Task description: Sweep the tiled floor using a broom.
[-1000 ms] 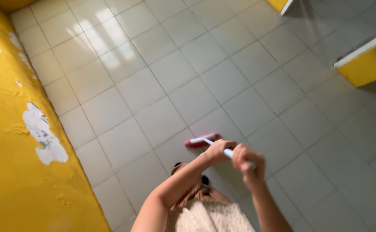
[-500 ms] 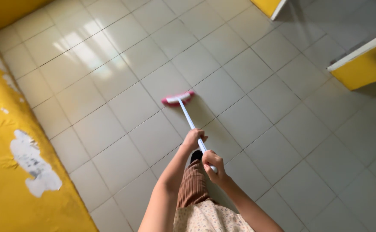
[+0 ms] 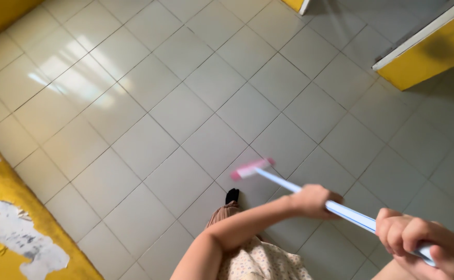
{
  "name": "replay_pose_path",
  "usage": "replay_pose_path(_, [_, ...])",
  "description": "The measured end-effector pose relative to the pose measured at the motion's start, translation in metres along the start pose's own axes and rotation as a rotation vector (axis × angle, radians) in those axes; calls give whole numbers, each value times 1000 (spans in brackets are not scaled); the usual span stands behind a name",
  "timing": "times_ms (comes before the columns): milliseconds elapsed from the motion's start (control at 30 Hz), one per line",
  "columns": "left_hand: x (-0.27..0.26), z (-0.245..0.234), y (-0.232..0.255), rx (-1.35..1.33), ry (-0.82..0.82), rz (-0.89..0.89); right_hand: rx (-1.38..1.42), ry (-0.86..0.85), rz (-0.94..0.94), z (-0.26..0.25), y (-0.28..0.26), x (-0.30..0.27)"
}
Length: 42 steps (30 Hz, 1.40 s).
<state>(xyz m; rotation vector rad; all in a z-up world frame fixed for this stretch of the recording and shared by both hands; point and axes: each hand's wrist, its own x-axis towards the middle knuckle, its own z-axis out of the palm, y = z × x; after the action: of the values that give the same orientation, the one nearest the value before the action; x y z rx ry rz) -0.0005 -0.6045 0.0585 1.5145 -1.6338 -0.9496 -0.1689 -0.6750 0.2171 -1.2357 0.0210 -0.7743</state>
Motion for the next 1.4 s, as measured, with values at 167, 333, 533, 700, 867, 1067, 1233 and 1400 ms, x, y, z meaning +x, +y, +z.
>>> replay_pose_path(167, [29,82,-89,-238,7,-7,-241,89,287,-7,65,31])
replay_pose_path(333, [16,33,-114,-326,59,-192,-323,47,313,21,115,58])
replay_pose_path(533, [7,-41,-131,-62,121,-84,-210,51,75,54,121,75])
replay_pose_path(700, [4,-80,-172,29,186,-120,-208,84,-49,51,168,79])
replay_pose_path(867, [9,-90,-219,176,277,-179,-244,-1,-91,32,210,82])
replay_pose_path(1067, [32,-74,-305,363,445,-248,-291,-88,66,-16,236,83])
replay_pose_path(1233, [92,-79,-213,357,322,-328,-281,-74,132,-73,164,87])
replay_pose_path(1400, [150,-46,-46,252,129,-359,-136,-46,162,-128,5,100])
